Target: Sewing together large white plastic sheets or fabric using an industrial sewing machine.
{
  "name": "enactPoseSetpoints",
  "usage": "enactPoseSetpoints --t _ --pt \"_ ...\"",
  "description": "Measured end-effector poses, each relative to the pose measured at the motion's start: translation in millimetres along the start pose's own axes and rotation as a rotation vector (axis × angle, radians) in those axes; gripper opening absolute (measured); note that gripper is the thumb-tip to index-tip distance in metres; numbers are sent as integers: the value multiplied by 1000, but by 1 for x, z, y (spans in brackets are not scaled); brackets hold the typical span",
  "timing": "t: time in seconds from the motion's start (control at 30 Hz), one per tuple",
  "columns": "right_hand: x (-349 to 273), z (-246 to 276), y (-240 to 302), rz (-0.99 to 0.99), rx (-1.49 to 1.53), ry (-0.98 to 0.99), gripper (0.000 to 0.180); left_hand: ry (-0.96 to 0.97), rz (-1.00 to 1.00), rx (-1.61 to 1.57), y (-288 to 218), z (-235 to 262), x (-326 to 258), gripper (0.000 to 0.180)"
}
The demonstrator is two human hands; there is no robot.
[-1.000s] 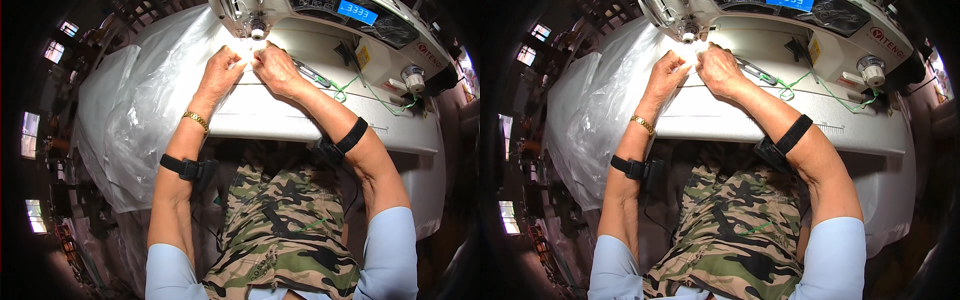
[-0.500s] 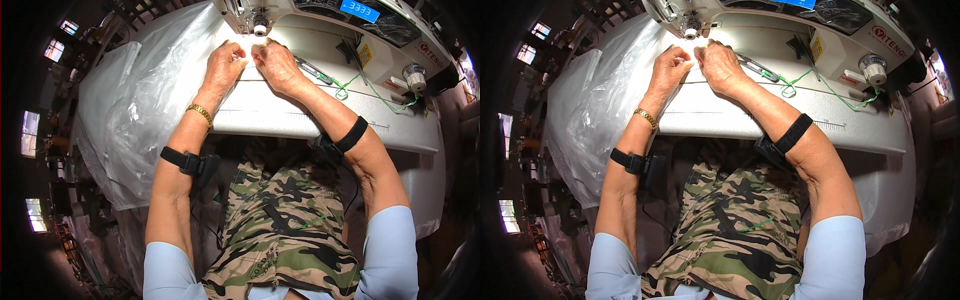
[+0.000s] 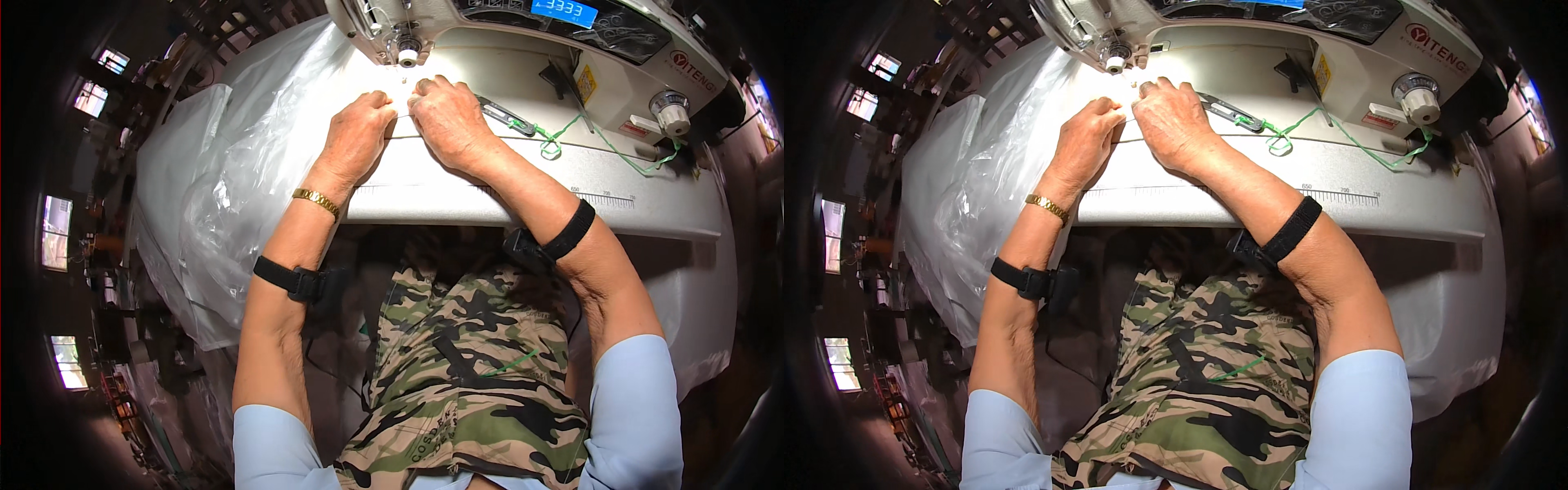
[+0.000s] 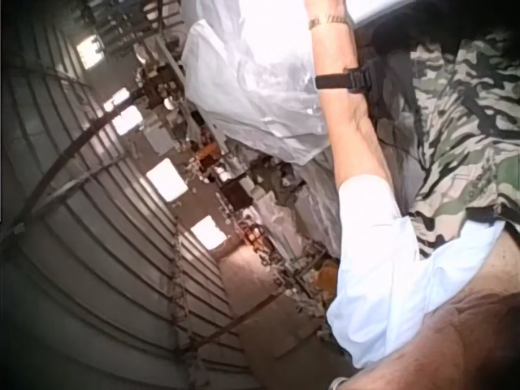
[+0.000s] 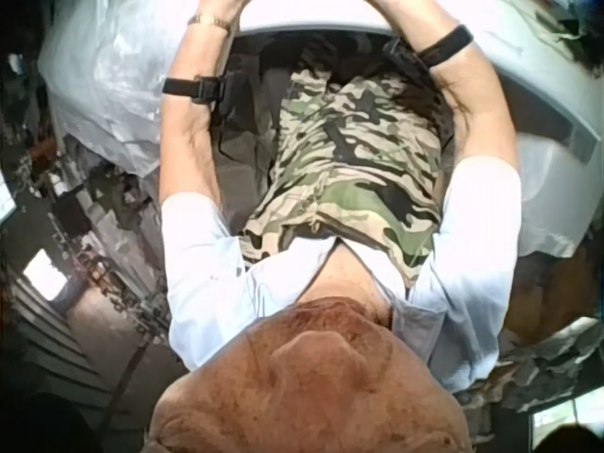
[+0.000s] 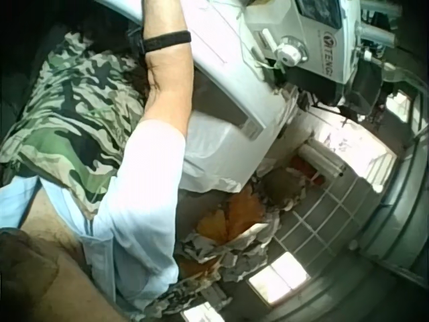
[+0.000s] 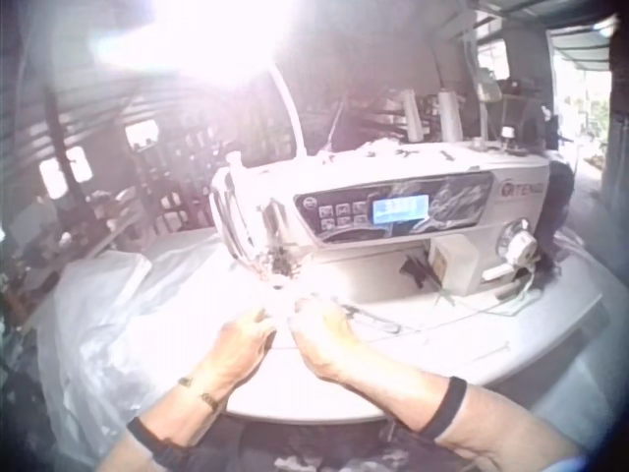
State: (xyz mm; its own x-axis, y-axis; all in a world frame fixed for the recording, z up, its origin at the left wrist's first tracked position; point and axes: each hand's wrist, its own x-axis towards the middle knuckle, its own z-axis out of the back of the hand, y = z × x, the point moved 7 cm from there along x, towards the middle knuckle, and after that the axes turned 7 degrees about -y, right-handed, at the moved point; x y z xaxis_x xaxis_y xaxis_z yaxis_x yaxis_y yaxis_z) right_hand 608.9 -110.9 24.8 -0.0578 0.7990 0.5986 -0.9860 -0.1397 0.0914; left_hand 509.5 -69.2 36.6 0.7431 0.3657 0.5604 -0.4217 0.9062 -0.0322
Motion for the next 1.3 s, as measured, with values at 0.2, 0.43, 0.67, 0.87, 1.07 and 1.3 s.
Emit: enactPoseSetpoints --t 0.2,0.43,0.67,0.87,1.07,1.3 --pt "-1 -1 4 6 -31 37 18 32 -1 39 3 -2 -1 8" --pt "-3 0 4 -7 -48 66 21 57 26 78 9 -9 1 13" --pt "0 -5 5 -23 -40 70 18 47 52 44 18 -13 3 16" --pt "0 -8 1 -47 -10 105 20 22 79 33 24 -18 4 18" --pt "5 -9 2 -61 -30 119 19 4 58 21 28 -22 7 23" --pt "6 -9 3 -29 -56 107 21 48 108 41 36 -32 9 22"
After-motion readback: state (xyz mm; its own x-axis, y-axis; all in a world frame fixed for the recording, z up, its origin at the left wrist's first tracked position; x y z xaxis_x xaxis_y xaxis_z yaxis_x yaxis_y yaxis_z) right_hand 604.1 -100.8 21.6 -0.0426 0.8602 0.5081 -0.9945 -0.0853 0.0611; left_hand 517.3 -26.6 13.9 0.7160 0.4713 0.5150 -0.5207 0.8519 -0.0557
